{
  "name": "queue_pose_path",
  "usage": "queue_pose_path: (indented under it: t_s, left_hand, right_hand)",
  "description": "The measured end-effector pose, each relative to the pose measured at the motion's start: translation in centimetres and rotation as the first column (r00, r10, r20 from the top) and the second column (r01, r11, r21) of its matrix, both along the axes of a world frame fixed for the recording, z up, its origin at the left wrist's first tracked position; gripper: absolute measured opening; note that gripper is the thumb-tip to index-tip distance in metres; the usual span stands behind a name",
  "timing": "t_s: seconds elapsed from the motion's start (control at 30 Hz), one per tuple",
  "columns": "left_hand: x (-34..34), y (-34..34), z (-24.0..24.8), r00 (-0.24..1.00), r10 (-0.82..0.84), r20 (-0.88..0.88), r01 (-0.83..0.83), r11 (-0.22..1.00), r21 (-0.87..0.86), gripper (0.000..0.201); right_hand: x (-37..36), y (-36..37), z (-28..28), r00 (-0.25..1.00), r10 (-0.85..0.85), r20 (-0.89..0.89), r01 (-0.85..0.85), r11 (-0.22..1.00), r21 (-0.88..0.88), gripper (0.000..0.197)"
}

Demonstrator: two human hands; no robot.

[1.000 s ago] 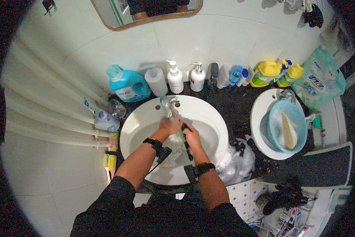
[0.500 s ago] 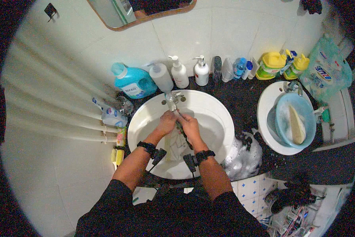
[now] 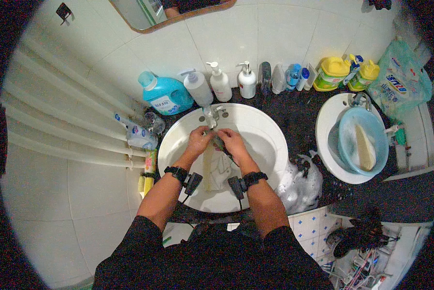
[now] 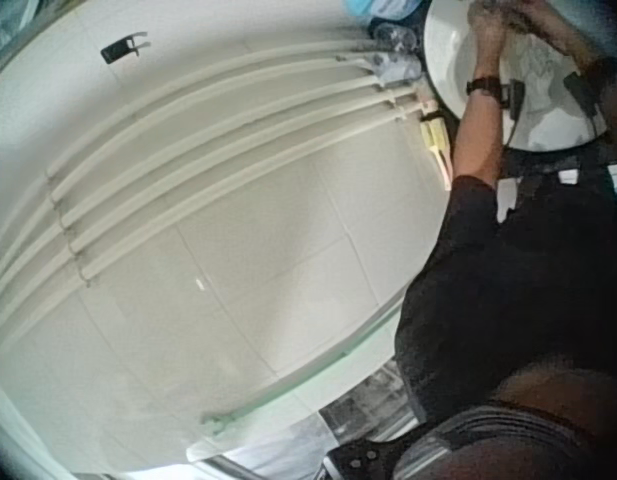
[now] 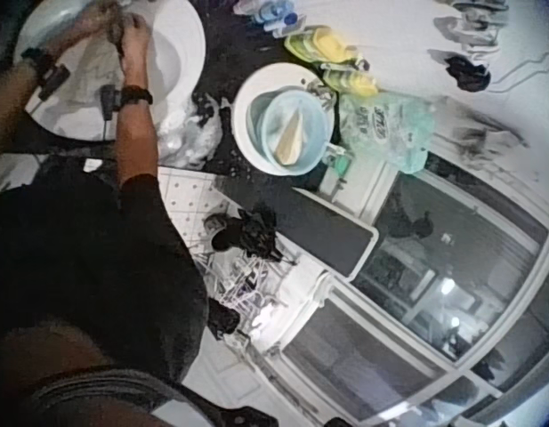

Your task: The person cleans a white shoe over a sink using a brush and soapy water. They scrub the exterior of the shoe, rinse the brush, and then rinse the shoe under the faucet.

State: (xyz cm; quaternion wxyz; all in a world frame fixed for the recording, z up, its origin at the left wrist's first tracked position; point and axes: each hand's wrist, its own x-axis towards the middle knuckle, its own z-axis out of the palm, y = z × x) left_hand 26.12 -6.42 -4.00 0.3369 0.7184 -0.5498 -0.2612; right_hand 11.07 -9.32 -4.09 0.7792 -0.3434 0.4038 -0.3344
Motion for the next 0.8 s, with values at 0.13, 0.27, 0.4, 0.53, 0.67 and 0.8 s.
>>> queue_pose_path:
  t_s: [0.13,0.27,0.4,0.53,0.67,0.8]
  left_hand:
    - [0.7,-0.1,0.7,0.958,0.184,-0.22,-0.176,0.983,0.054,0.027]
    - [2.0,0.1,1.0,0.673,0.355,-0.649,-0.378,0.919,0.111,0.026]
    - [2.3,1.2,2.1,0.6,0.355,-0.717,-0.331,0.926,0.181,0.031]
    - [2.4,2.2,3.0,0.59,0.357,-0.724,-0.182,0.933,0.312,0.033]
    - [2.6,2.5,3.2,0.518,0.335,-0.787,-0.088,0.936,0.341,0.034]
    - [2.8,2.6,2.9,0.483,0.316,-0.817,-0.097,0.946,0.309,0.034]
  right_hand:
    - [-1.1,-0.8,0.4,0.901,0.247,-0.357,-0.295,0.951,-0.088,0.033]
    - [-2.3,-1.1,-1.1,0.904,0.257,-0.34,-0.282,0.959,-0.025,0.028]
    - [-1.6,-1.1,-1.3,0.995,-0.004,-0.095,0.009,0.999,0.054,0.024]
    - [-0.8,-1.1,-0.8,0.984,-0.174,-0.04,0.177,0.98,0.094,0.021]
    - [-0.6,-1.3,-1.4,0.976,-0.214,-0.035,0.216,0.973,0.081,0.025]
    - [-0.4,-1.1,-1.4,0.959,-0.28,0.052,0.275,0.957,0.092,0.019]
